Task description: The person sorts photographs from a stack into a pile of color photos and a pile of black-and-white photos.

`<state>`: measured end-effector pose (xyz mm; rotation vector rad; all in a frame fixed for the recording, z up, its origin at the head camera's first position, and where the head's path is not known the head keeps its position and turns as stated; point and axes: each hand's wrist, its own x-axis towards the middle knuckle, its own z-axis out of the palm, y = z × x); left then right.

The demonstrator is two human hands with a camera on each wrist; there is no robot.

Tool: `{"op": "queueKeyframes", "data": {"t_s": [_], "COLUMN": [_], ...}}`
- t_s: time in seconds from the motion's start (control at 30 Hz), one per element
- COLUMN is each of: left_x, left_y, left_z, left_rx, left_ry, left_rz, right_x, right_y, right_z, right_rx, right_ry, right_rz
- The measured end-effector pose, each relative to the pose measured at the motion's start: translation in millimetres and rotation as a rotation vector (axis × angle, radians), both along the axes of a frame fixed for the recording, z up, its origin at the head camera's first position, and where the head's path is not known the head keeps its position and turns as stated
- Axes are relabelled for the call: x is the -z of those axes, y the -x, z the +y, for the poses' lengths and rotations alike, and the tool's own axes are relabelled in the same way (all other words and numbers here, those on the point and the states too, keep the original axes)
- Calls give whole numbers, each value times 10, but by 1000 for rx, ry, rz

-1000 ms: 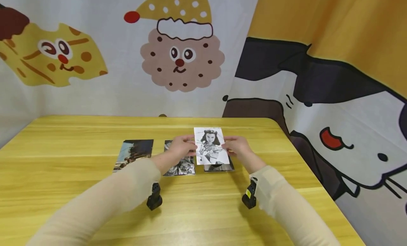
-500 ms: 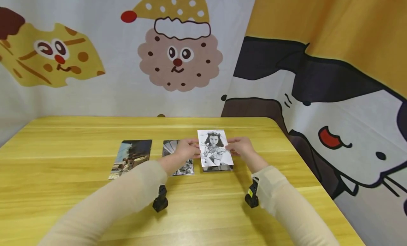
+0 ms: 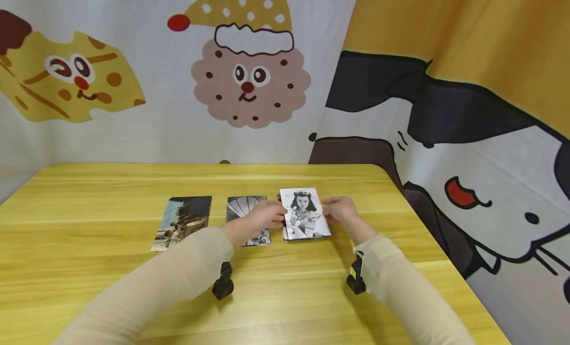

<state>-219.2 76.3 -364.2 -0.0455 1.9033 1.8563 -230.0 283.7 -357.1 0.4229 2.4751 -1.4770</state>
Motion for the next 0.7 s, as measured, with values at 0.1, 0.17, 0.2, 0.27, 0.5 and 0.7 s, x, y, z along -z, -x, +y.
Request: {"op": "queueKeyframes", "data": {"t_s": [0.1, 0.17, 0.2, 0.27, 0.5, 0.7], "left_x": [-2, -5, -12, -23, -82, -116], "left_y": [-1, 9, 14, 30, 91, 111], "left_z": [-44, -84, -108, -169, -428, -672], "left_rx": [7, -3, -14, -38, -93, -125], "left_ry": [4, 8, 9, 15, 24, 86], "left_rz": [22, 35, 36, 40, 45, 66], "right_x": [6, 5, 5, -4, -47, -68], "right_y": [-5, -5, -2, 9, 50, 54], "right_z": [16, 13, 8, -26, -223, -423], "right_rx": [9, 9, 12, 14, -15, -69], "right_ry": [10, 14, 15, 19, 3, 63], "right_rz": [3, 4, 2, -4, -33, -29]}}
